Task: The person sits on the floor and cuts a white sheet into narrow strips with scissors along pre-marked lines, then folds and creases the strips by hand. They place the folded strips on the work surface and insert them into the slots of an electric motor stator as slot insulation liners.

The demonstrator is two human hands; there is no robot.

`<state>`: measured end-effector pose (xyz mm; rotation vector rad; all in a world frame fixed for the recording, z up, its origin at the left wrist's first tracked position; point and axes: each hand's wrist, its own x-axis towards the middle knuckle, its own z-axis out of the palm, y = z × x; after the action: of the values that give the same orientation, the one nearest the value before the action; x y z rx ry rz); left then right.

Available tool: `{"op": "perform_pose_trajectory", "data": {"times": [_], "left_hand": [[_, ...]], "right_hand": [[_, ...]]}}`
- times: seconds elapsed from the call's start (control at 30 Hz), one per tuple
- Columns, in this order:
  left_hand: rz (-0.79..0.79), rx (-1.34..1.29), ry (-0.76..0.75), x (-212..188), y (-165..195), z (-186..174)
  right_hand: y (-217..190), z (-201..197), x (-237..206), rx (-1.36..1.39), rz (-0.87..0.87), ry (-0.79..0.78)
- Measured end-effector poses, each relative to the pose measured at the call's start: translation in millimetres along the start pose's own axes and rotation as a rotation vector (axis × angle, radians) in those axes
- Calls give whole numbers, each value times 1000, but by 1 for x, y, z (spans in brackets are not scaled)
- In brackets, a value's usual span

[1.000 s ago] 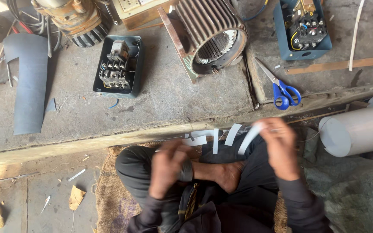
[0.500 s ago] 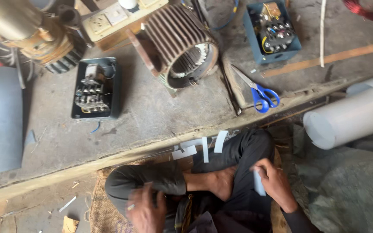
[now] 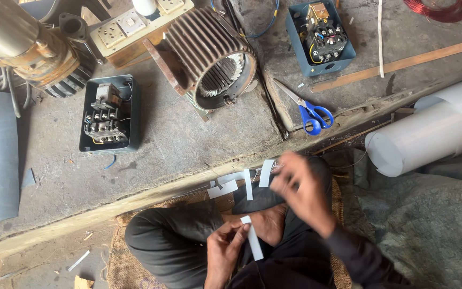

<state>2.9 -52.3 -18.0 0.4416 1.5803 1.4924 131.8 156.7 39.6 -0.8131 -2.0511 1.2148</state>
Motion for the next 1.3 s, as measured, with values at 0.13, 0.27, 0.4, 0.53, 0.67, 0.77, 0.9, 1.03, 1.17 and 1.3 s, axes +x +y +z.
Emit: {"op": "perform_pose_trajectory", "data": {"times": [0.13,0.27,0.4,0.53,0.67,0.77,0.9,1.03,1.17,1.3], "left_hand": [[-54,-30,62,-4,-8,-10],[-103,11,97,-7,-12,-13],[-89,-24,102,-8,-14,-12],[-74,-80,123,-9,-12,-13],[-33,-145,111,-5,-7,-13],[-49,-59,104,1,0,-9],[-27,8,102,1,4,-3],[12,-102,135,-2,-15,-12],[60,-203,195,-10,-54,-38],[7,-228,214,-14,-80,-70]], "right_hand": [[26,-46,67,-772,-141,243],[36,-61,103,-917,-108,196],[39,-66,107,-758,-18,130],[34,-71,78,-305,63,146],[13,-50,23,249,309,52],[-3,-6,5,304,303,-37],[-30,63,20,-30,177,-78],[-59,102,43,-185,-180,-12],[-56,89,29,-151,-205,-3],[-7,31,-20,-21,48,31]]}}
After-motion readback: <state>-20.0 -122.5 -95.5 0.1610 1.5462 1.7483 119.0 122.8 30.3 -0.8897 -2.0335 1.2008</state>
